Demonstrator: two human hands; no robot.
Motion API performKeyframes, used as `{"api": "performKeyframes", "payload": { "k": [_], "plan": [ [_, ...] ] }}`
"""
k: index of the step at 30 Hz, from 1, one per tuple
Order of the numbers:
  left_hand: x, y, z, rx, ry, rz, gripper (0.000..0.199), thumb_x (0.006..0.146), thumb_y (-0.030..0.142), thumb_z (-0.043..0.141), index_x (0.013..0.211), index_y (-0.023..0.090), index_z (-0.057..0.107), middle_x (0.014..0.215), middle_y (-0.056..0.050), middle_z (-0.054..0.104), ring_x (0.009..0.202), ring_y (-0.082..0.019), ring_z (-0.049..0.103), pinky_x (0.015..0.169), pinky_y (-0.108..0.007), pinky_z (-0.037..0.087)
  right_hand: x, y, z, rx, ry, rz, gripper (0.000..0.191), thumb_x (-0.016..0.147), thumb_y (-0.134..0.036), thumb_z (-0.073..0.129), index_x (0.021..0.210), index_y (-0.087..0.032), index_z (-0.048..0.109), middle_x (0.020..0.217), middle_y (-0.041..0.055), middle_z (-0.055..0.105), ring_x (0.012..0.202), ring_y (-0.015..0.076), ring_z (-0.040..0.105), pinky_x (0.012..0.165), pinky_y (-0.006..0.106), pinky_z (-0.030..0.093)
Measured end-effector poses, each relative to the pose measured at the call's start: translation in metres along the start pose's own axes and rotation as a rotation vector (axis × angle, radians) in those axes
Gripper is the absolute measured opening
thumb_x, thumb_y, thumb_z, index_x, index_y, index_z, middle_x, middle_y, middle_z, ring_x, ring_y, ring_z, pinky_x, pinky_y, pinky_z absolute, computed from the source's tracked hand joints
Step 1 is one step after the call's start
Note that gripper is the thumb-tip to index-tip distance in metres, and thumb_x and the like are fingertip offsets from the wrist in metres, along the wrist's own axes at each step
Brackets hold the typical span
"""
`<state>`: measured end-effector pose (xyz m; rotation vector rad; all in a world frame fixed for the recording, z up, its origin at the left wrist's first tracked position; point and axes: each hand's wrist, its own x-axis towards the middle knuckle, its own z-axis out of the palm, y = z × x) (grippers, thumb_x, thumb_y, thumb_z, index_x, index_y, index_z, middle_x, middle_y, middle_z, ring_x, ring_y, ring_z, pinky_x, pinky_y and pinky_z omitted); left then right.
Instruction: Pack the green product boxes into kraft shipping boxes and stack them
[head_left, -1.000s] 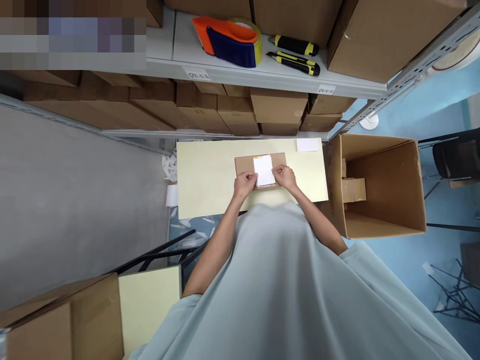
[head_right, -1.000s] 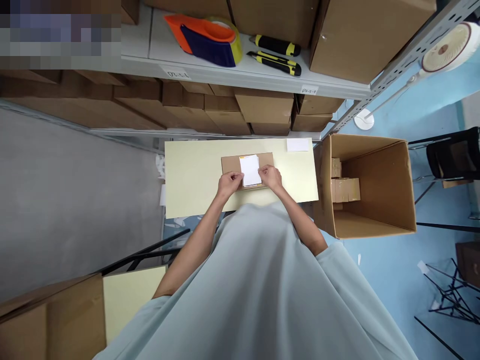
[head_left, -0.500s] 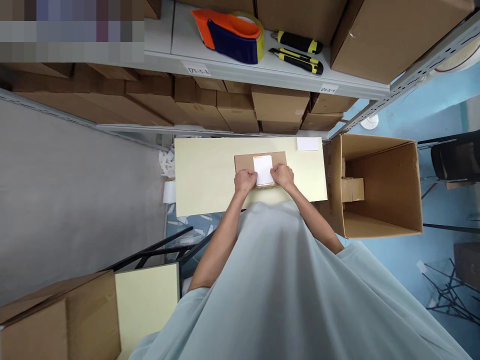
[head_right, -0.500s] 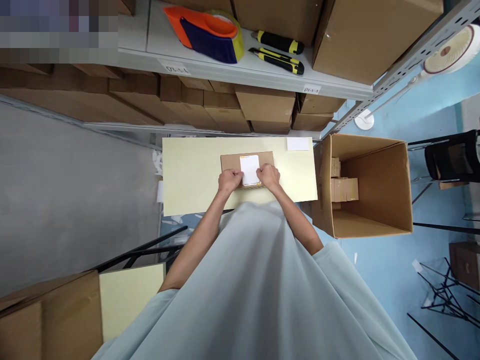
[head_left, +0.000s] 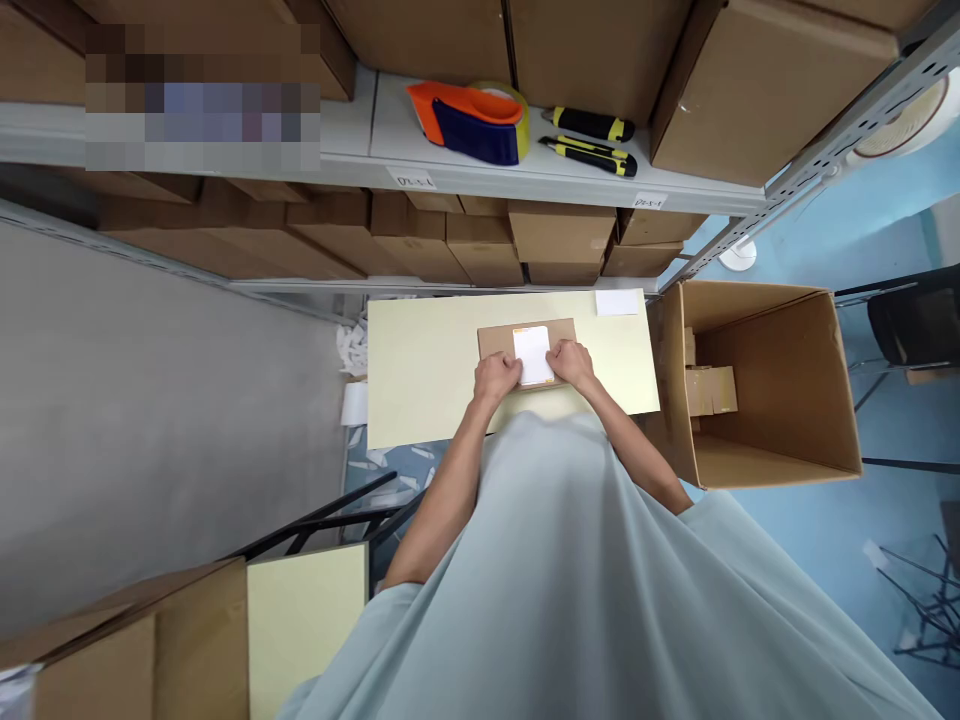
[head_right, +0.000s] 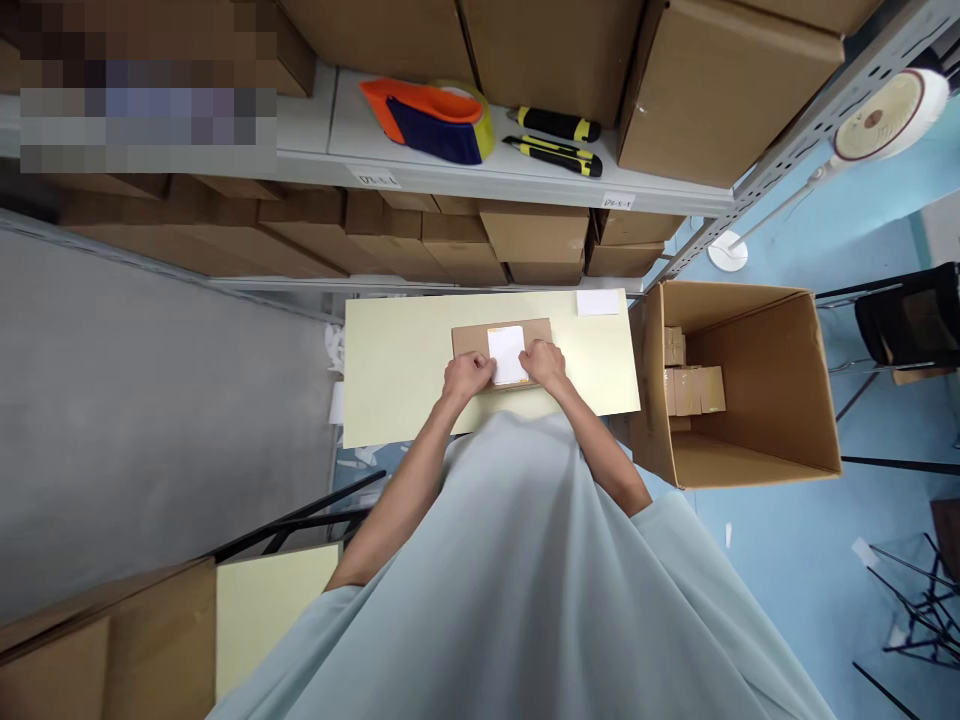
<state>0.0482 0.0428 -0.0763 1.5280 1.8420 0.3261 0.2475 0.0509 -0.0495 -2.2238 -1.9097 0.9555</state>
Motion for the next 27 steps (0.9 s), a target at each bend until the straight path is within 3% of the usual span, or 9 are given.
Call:
{"api": "performKeyframes", "payload": {
  "k": [3, 5, 8, 10, 13, 17, 20, 27],
  "plan": [
    [-0.006, 0.002, -0.004, 0.057, 0.113, 0.169, 0.035, 0.102, 0.037, 0.057, 0.12, 0.016, 0.078, 0.134, -0.023, 0.076, 0.137, -0.039, 0.065, 0.121, -0.05, 0.05, -0.001, 0.001, 0.001, 0.006, 0.1, -0.171, 0.035, 0.113, -0.031, 0.053, 0.131, -0.014, 0.077, 0.135, 0.0182, 0.079, 0.131, 0.0321, 0.07, 0.115, 0.042, 0.055],
    [-0.008, 0.002, -0.002, 0.115, 0.162, 0.353, 0.055, 0.108, 0.038, 0.047, 0.153, 0.011, 0.065, 0.168, -0.024, 0.056, 0.164, -0.041, 0.041, 0.135, -0.056, 0.035, 0.001, 0.003, 0.005, -0.03, 0.133, -0.345, 0.047, 0.115, -0.032, 0.047, 0.153, -0.011, 0.066, 0.164, 0.0211, 0.062, 0.156, 0.0338, 0.053, 0.131, 0.047, 0.043],
    [-0.009, -0.001, 0.007, 0.213, 0.052, 0.521, 0.069, 0.113, 0.039, 0.033, 0.174, 0.01, 0.043, 0.188, -0.016, 0.031, 0.178, -0.039, 0.013, 0.142, -0.06, 0.014, 0.005, 0.007, 0.015, -0.123, 0.086, -0.491, 0.061, 0.117, -0.032, 0.037, 0.174, -0.009, 0.045, 0.187, 0.0158, 0.032, 0.176, 0.0324, 0.023, 0.142, 0.052, 0.024],
    [-0.009, -0.008, 0.013, 0.265, -0.023, 0.527, 0.073, 0.113, 0.043, 0.03, 0.178, 0.009, 0.037, 0.189, -0.015, 0.028, 0.178, -0.039, 0.01, 0.143, -0.062, 0.008, 0.007, 0.012, 0.021, -0.175, 0.065, -0.511, 0.066, 0.118, -0.034, 0.032, 0.178, -0.007, 0.035, 0.19, 0.0138, 0.024, 0.179, 0.0308, 0.016, 0.145, 0.052, 0.015],
    [-0.008, -0.024, 0.017, 0.305, -0.043, 0.524, 0.08, 0.113, 0.05, 0.032, 0.181, 0.009, 0.029, 0.189, -0.016, 0.024, 0.179, -0.039, 0.009, 0.143, -0.063, 0.005, 0.006, 0.022, 0.025, -0.222, 0.071, -0.532, 0.074, 0.118, -0.044, 0.035, 0.181, -0.006, 0.027, 0.191, 0.0149, 0.018, 0.179, 0.0308, 0.012, 0.146, 0.051, 0.008],
    [-0.001, -0.042, 0.006, 0.345, -0.086, 0.611, 0.085, 0.111, 0.057, 0.04, 0.182, 0.011, 0.028, 0.188, -0.017, 0.025, 0.178, -0.039, 0.011, 0.144, -0.06, 0.004, 0.007, 0.036, 0.016, -0.295, 0.013, -0.612, 0.095, 0.112, -0.064, 0.052, 0.181, -0.005, 0.027, 0.19, 0.018, 0.014, 0.18, 0.0353, 0.01, 0.146, 0.052, 0.005],
    [0.007, -0.048, -0.003, 0.384, -0.137, 0.658, 0.09, 0.109, 0.062, 0.045, 0.182, 0.012, 0.028, 0.189, -0.016, 0.024, 0.178, -0.04, 0.008, 0.144, -0.06, 0.0, 0.01, 0.04, 0.009, -0.326, -0.051, -0.65, 0.104, 0.106, -0.069, 0.064, 0.181, -0.007, 0.027, 0.191, 0.0172, 0.012, 0.18, 0.0366, 0.009, 0.146, 0.052, 0.006],
    [0.01, -0.042, 0.009, 0.359, -0.137, 0.605, 0.086, 0.112, 0.057, 0.038, 0.181, 0.007, 0.028, 0.19, -0.018, 0.017, 0.179, -0.041, 0.002, 0.142, -0.067, -0.006, 0.007, 0.034, 0.014, -0.265, -0.021, -0.582, 0.074, 0.118, -0.046, 0.042, 0.181, -0.01, 0.03, 0.191, 0.0118, 0.016, 0.18, 0.0307, 0.009, 0.147, 0.051, 0.005]
  ]
}}
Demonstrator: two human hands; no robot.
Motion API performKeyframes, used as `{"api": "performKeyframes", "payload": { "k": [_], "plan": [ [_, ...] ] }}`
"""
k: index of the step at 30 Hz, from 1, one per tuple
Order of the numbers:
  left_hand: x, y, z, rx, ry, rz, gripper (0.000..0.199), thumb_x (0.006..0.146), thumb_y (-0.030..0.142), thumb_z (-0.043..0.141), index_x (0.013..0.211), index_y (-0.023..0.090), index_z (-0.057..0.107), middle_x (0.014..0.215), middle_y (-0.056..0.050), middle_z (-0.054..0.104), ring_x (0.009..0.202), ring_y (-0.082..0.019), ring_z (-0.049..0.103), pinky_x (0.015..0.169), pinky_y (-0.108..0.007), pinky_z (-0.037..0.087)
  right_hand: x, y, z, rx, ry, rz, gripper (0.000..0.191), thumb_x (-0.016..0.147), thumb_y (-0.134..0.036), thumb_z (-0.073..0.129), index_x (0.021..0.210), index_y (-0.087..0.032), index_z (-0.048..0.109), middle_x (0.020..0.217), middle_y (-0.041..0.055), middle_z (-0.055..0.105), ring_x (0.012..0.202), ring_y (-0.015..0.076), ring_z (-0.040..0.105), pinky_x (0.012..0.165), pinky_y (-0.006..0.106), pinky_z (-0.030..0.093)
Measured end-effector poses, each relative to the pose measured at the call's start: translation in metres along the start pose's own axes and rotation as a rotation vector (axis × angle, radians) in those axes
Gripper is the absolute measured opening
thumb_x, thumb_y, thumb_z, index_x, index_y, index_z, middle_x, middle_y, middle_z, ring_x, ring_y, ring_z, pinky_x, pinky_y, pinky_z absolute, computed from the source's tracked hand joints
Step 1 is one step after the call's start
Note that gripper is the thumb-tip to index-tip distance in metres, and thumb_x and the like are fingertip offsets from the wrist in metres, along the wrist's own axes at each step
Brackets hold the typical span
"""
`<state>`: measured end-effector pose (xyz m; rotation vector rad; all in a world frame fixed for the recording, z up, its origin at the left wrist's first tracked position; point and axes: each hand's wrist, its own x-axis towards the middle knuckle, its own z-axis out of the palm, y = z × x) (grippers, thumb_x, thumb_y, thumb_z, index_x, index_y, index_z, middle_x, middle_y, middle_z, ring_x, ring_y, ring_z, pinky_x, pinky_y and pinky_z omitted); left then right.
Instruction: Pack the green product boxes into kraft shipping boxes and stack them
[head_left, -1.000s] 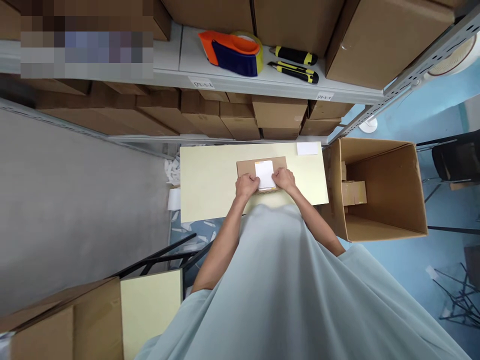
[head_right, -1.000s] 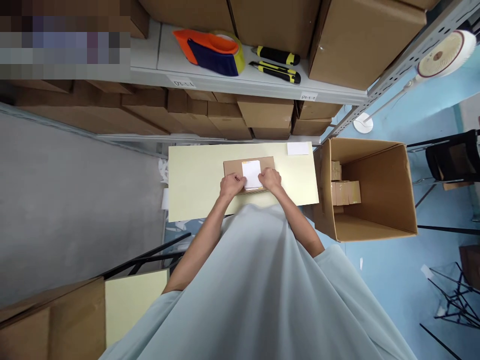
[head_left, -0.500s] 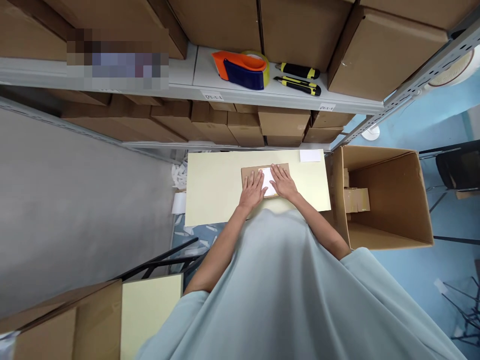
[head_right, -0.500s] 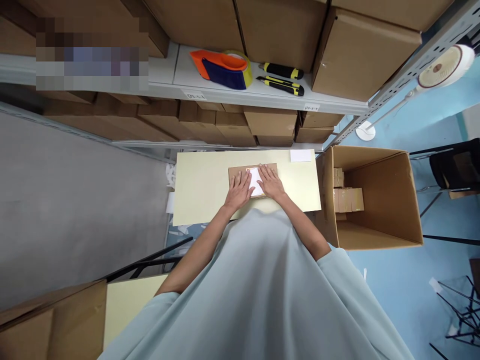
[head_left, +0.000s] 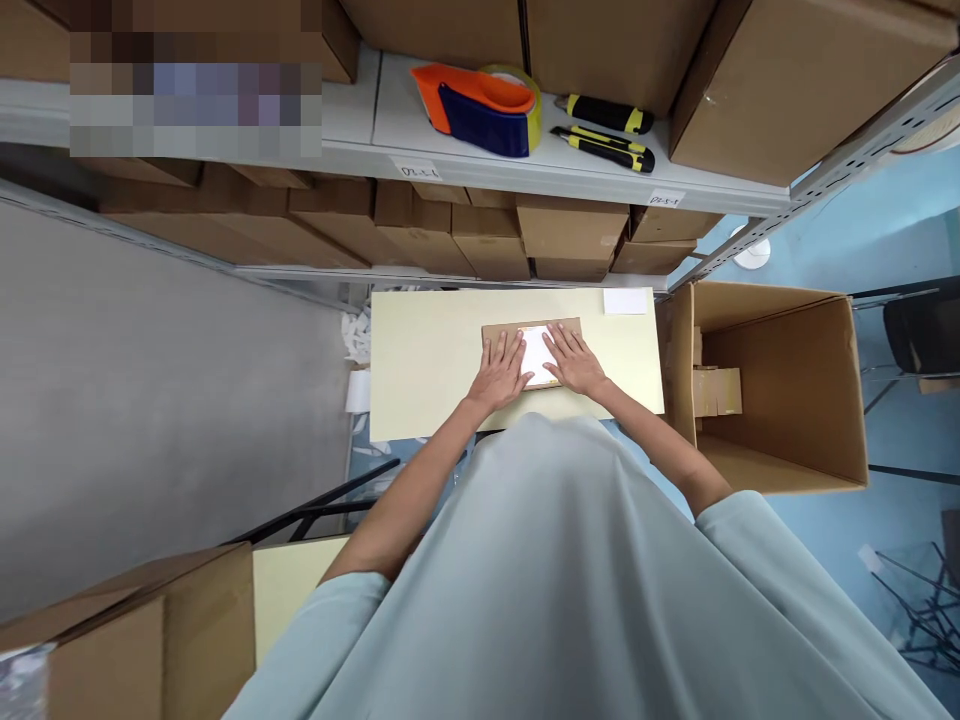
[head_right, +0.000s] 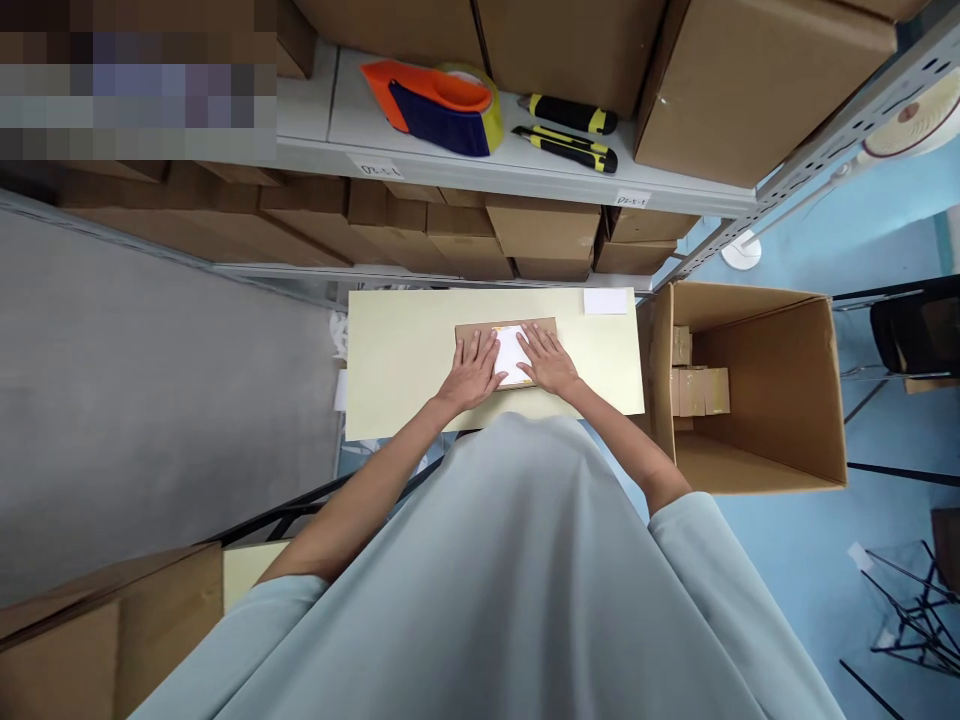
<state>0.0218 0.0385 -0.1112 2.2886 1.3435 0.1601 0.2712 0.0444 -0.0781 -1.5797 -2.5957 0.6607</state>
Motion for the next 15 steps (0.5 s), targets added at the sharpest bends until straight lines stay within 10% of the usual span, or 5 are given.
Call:
{"api": "performKeyframes", "payload": {
  "k": [15],
  "plan": [
    [0.003, 0.014, 0.009, -0.052, 0.068, -0.061, 0.074, 0.111, 0.058, 0.044, 0.179, 0.029, 0.042, 0.192, -0.007, 0.015, 0.178, -0.046, -0.004, 0.136, -0.078, -0.011, 0.003, -0.032, 0.024, 0.057, 0.173, 0.268, 0.072, 0.119, -0.039, 0.029, 0.184, -0.011, 0.018, 0.191, 0.0121, 0.019, 0.18, 0.0309, 0.012, 0.146, 0.056, 0.006]
  ]
}}
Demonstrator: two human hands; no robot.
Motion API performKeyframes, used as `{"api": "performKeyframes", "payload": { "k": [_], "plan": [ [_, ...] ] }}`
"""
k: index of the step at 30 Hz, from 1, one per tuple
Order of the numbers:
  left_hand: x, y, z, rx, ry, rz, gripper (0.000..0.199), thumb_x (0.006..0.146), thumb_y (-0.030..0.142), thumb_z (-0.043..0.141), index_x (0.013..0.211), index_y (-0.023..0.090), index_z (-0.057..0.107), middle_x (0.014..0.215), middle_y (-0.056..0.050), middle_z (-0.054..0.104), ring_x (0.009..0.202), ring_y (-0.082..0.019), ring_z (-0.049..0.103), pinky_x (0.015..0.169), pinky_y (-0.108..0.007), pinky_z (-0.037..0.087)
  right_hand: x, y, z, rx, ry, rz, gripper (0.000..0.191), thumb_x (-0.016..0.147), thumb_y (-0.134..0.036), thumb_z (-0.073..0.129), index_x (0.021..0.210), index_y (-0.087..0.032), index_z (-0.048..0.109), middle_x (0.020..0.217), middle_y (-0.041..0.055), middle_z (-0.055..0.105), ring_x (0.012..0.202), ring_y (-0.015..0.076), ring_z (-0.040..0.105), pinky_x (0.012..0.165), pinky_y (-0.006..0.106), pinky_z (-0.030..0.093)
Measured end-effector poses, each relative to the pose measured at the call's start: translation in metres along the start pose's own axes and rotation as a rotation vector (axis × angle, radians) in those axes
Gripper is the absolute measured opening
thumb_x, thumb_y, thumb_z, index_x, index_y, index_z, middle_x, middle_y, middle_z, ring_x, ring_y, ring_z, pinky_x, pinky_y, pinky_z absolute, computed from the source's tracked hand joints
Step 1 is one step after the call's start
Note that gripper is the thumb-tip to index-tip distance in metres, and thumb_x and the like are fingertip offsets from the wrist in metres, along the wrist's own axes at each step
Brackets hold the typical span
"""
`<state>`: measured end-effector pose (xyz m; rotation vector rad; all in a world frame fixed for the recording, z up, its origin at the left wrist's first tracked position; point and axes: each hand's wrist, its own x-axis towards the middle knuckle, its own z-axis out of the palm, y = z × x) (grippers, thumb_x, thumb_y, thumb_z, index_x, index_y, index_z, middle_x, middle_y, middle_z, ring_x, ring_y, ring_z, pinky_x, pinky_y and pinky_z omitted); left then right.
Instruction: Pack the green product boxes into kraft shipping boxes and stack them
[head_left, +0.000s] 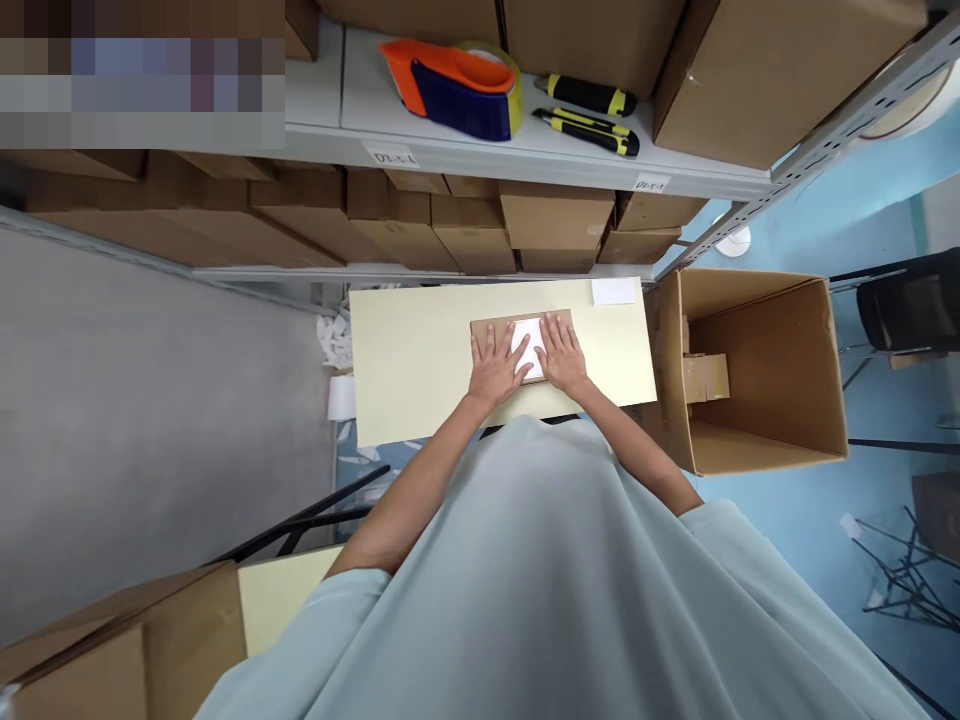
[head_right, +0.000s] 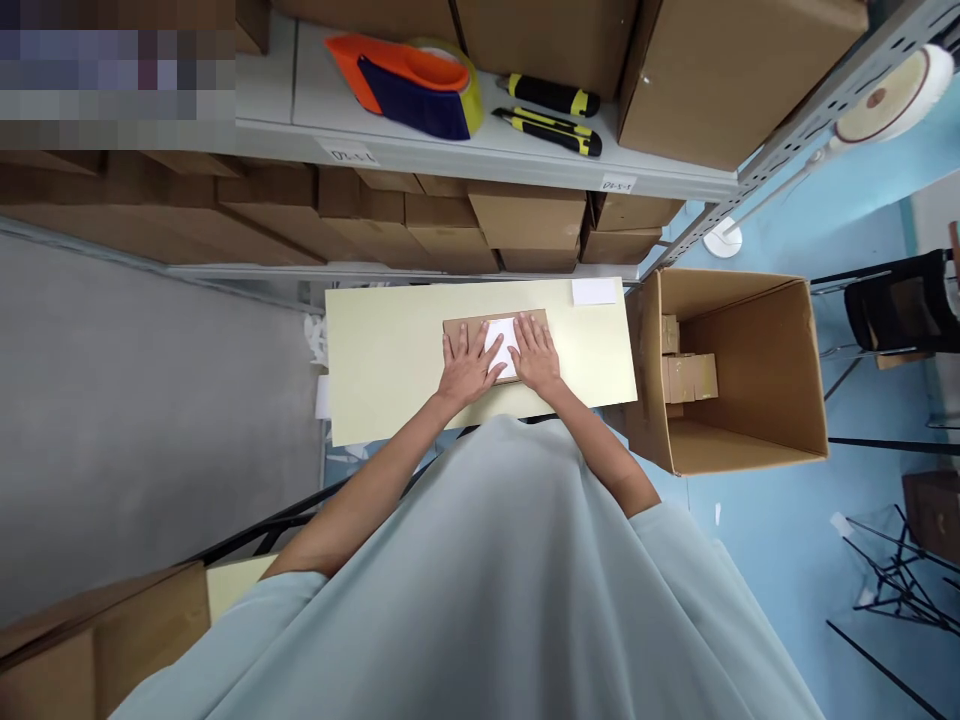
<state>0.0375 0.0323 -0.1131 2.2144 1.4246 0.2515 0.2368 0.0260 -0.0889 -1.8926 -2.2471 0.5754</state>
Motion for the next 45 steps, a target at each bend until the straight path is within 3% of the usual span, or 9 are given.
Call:
{"api": "performKeyframes", "payload": {
  "k": [11, 14, 17, 21, 24, 27, 31, 36, 45],
  "plan": [
    [-0.025, 0.004, -0.003, -0.022, 0.086, -0.056, 0.072, 0.111, 0.05, 0.044, 0.177, 0.022, 0.045, 0.19, -0.013, 0.022, 0.178, -0.046, 0.005, 0.139, -0.075, -0.004, -0.007, -0.009, 0.014, 0.002, 0.149, 0.277, 0.069, 0.119, -0.045, 0.033, 0.183, -0.017, 0.029, 0.192, 0.0164, 0.008, 0.18, 0.0351, 0.007, 0.143, 0.061, 0.017],
    [-0.043, -0.006, -0.001, -0.13, 0.151, -0.302, 0.085, 0.107, 0.057, 0.053, 0.179, 0.014, 0.038, 0.19, -0.022, 0.01, 0.176, -0.051, 0.001, 0.137, -0.078, 0.003, -0.024, 0.002, 0.018, 0.177, 0.237, 0.428, 0.081, 0.117, -0.053, 0.037, 0.182, -0.008, 0.024, 0.19, 0.0241, 0.01, 0.178, 0.039, 0.014, 0.141, 0.058, 0.026],
    [-0.061, -0.022, 0.003, -0.35, 0.123, -0.548, 0.112, 0.099, 0.068, 0.065, 0.181, 0.006, 0.021, 0.186, -0.032, 0.019, 0.175, -0.053, 0.012, 0.137, -0.075, 0.013, -0.052, 0.013, 0.024, 0.487, 0.255, 0.563, 0.098, 0.112, -0.064, 0.045, 0.18, 0.001, 0.018, 0.184, 0.0301, 0.03, 0.173, 0.039, 0.034, 0.137, 0.051, 0.038],
    [-0.077, -0.038, 0.004, -0.595, 0.053, -0.378, 0.099, 0.092, 0.064, 0.078, 0.17, 0.013, 0.046, 0.171, -0.025, 0.055, 0.167, -0.042, 0.042, 0.136, -0.054, 0.036, -0.091, 0.004, 0.033, 0.668, 0.248, 0.605, 0.076, 0.107, -0.063, 0.054, 0.167, -0.016, 0.053, 0.153, 0.0194, 0.073, 0.142, 0.0353, 0.071, 0.119, 0.045, 0.057],
    [-0.086, -0.042, -0.001, -0.666, 0.031, -0.295, 0.083, 0.092, 0.056, 0.078, 0.163, 0.021, 0.056, 0.156, -0.017, 0.072, 0.152, -0.035, 0.063, 0.126, -0.046, 0.05, -0.117, -0.012, 0.036, 0.705, 0.304, 0.628, 0.065, 0.099, -0.061, 0.069, 0.151, -0.022, 0.068, 0.138, 0.0134, 0.082, 0.131, 0.0358, 0.077, 0.113, 0.048, 0.061],
    [-0.096, -0.037, -0.008, -0.676, 0.05, -0.263, 0.08, 0.094, 0.051, 0.077, 0.165, 0.023, 0.055, 0.163, -0.015, 0.066, 0.155, -0.033, 0.06, 0.128, -0.046, 0.049, -0.145, -0.023, 0.036, 0.81, 0.389, 0.605, 0.057, 0.094, -0.062, 0.078, 0.137, -0.024, 0.076, 0.136, 0.0119, 0.083, 0.132, 0.0375, 0.076, 0.113, 0.05, 0.061],
    [-0.112, -0.011, -0.02, -0.688, 0.092, -0.183, 0.081, 0.097, 0.054, 0.073, 0.169, 0.023, 0.054, 0.17, -0.013, 0.06, 0.156, -0.034, 0.059, 0.133, -0.046, 0.046, -0.19, -0.025, 0.039, 1.005, 0.492, 0.577, 0.054, 0.087, -0.064, 0.088, 0.12, -0.022, 0.082, 0.126, 0.0132, 0.086, 0.127, 0.0381, 0.078, 0.112, 0.053, 0.063],
    [-0.126, 0.048, -0.035, -0.638, 0.097, -0.062, 0.08, 0.098, 0.06, 0.072, 0.169, 0.028, 0.055, 0.168, -0.01, 0.062, 0.155, -0.035, 0.061, 0.132, -0.052, 0.049, -0.246, -0.013, 0.037, 1.185, 0.587, 0.558, 0.062, 0.079, -0.07, 0.089, 0.117, -0.021, 0.081, 0.126, 0.0138, 0.086, 0.122, 0.0368, 0.081, 0.114, 0.057, 0.063],
    [-0.101, 0.183, -0.014, -0.687, 0.0, 0.014, 0.07, 0.093, 0.048, 0.077, 0.156, 0.022, 0.067, 0.155, -0.013, 0.073, 0.139, -0.033, 0.073, 0.129, -0.053, 0.052, -0.361, 0.033, -0.019, 1.036, 0.809, 0.606, 0.067, 0.097, -0.058, 0.073, 0.155, -0.027, 0.069, 0.15, 0.0098, 0.076, 0.138, 0.034, 0.071, 0.118, 0.056, 0.06]
  ]
}}
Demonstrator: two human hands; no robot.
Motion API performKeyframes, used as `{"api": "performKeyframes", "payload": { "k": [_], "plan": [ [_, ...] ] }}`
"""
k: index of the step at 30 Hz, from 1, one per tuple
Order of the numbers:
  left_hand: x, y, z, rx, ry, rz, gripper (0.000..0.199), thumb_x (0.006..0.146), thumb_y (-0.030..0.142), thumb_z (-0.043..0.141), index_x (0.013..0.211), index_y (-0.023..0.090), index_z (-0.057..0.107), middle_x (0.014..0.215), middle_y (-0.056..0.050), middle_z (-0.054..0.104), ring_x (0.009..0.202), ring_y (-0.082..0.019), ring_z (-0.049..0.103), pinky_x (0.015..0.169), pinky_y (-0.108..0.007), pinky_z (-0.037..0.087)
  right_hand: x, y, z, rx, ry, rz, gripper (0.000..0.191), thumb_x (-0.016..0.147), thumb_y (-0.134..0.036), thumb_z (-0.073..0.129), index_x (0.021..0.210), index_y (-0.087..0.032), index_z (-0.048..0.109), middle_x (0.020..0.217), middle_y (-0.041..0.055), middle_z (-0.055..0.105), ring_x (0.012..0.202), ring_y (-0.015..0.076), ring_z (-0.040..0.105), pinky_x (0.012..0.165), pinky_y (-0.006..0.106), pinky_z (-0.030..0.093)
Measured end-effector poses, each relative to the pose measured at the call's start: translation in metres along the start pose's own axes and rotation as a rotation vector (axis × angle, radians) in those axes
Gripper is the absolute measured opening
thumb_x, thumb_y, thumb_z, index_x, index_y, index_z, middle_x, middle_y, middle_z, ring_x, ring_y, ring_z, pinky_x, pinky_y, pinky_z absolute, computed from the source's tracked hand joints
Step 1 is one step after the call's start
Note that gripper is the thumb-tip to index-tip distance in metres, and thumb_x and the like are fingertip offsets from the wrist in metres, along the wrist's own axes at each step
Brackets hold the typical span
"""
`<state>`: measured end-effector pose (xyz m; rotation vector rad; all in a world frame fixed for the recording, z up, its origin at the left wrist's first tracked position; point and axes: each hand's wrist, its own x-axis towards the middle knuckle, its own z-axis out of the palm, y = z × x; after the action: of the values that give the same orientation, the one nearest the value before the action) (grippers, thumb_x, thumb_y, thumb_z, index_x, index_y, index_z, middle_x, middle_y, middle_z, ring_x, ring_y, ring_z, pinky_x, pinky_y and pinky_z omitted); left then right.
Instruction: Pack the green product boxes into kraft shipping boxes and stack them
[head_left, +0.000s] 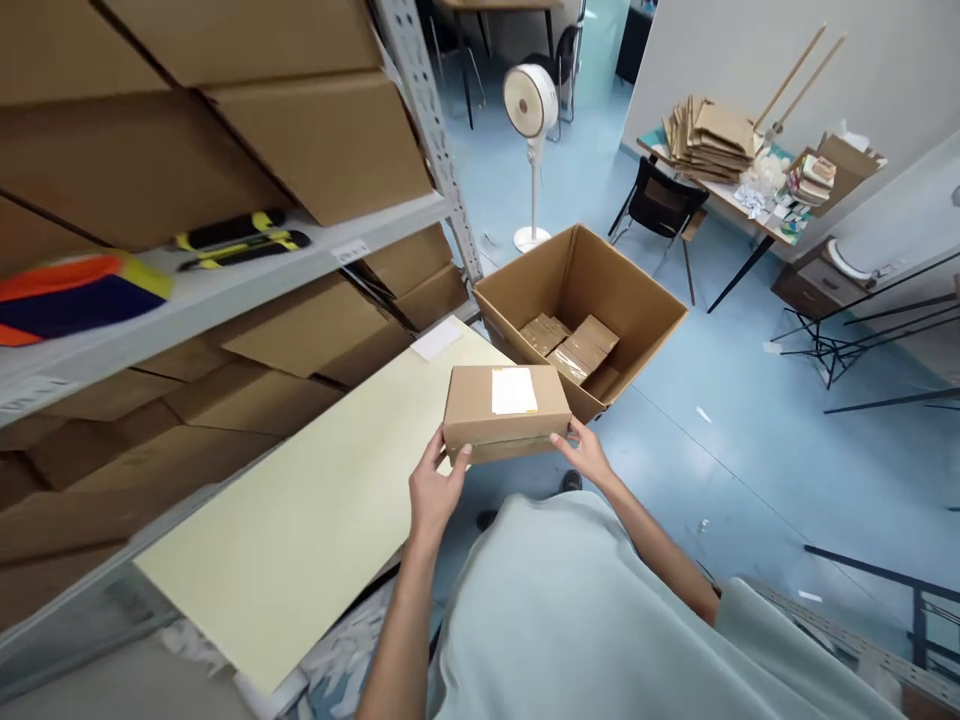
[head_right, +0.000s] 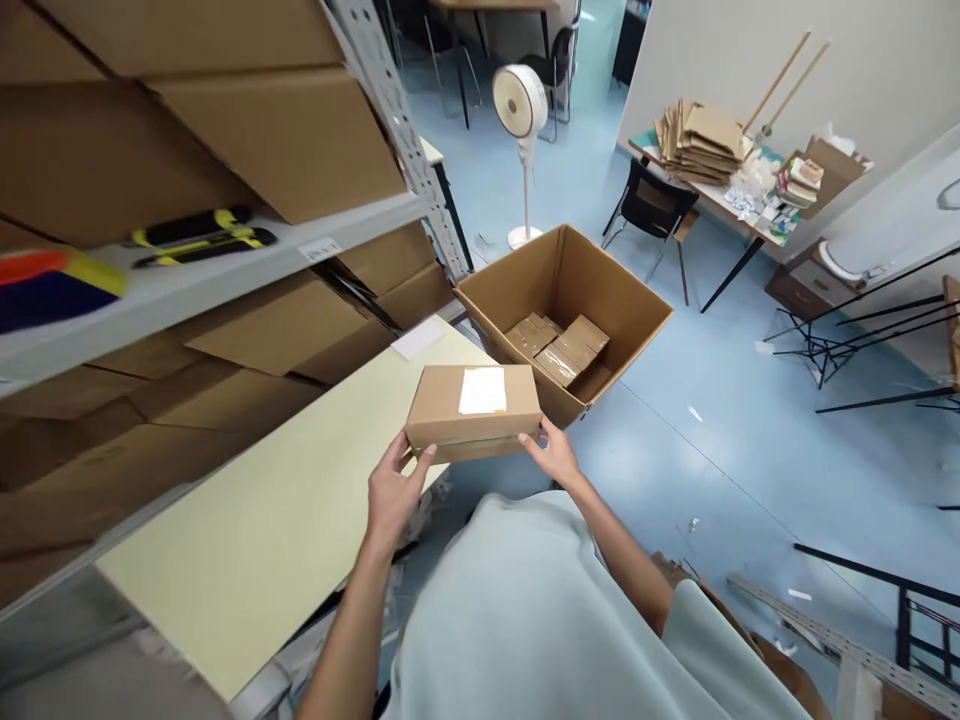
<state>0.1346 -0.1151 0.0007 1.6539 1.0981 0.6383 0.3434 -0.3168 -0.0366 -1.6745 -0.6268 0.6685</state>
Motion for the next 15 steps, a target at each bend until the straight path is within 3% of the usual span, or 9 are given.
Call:
{"api": "performKeyframes", "payload": {
  "k": [7, 12, 15],
  "plan": [
    [0.012, 0.052, 0.08, -0.062, -0.004, -0.048, 0.068, 0.088, 0.05, 0.081, 0.147, 0.017, 0.072, 0.149, -0.015, 0.076, 0.141, -0.034, 0.071, 0.127, -0.051, 0.053, 0.0, -0.009, -0.08, -0.105, 0.037, -0.053, 0.088, 0.095, -0.051, 0.079, 0.175, -0.026, 0.049, 0.169, 0.0138, 0.06, 0.151, 0.0361, 0.058, 0.122, 0.054, 0.057],
    [0.032, 0.094, 0.126, -0.047, 0.021, -0.101, 0.069, 0.09, 0.05, 0.082, 0.15, 0.018, 0.072, 0.157, -0.015, 0.072, 0.145, -0.035, 0.069, 0.127, -0.048, 0.054, 0.03, -0.004, -0.11, -0.064, 0.089, 0.066, 0.09, 0.095, -0.052, 0.079, 0.175, -0.025, 0.047, 0.16, 0.0139, 0.066, 0.145, 0.0349, 0.063, 0.121, 0.053, 0.057],
    [0.053, 0.116, 0.15, 0.013, -0.007, -0.05, 0.069, 0.093, 0.052, 0.082, 0.154, 0.022, 0.071, 0.159, -0.013, 0.07, 0.145, -0.034, 0.069, 0.129, -0.048, 0.052, 0.058, -0.002, -0.121, 0.032, 0.132, 0.123, 0.084, 0.097, -0.052, 0.077, 0.172, -0.028, 0.049, 0.157, 0.0094, 0.07, 0.142, 0.0321, 0.065, 0.122, 0.049, 0.057]
  ]
}}
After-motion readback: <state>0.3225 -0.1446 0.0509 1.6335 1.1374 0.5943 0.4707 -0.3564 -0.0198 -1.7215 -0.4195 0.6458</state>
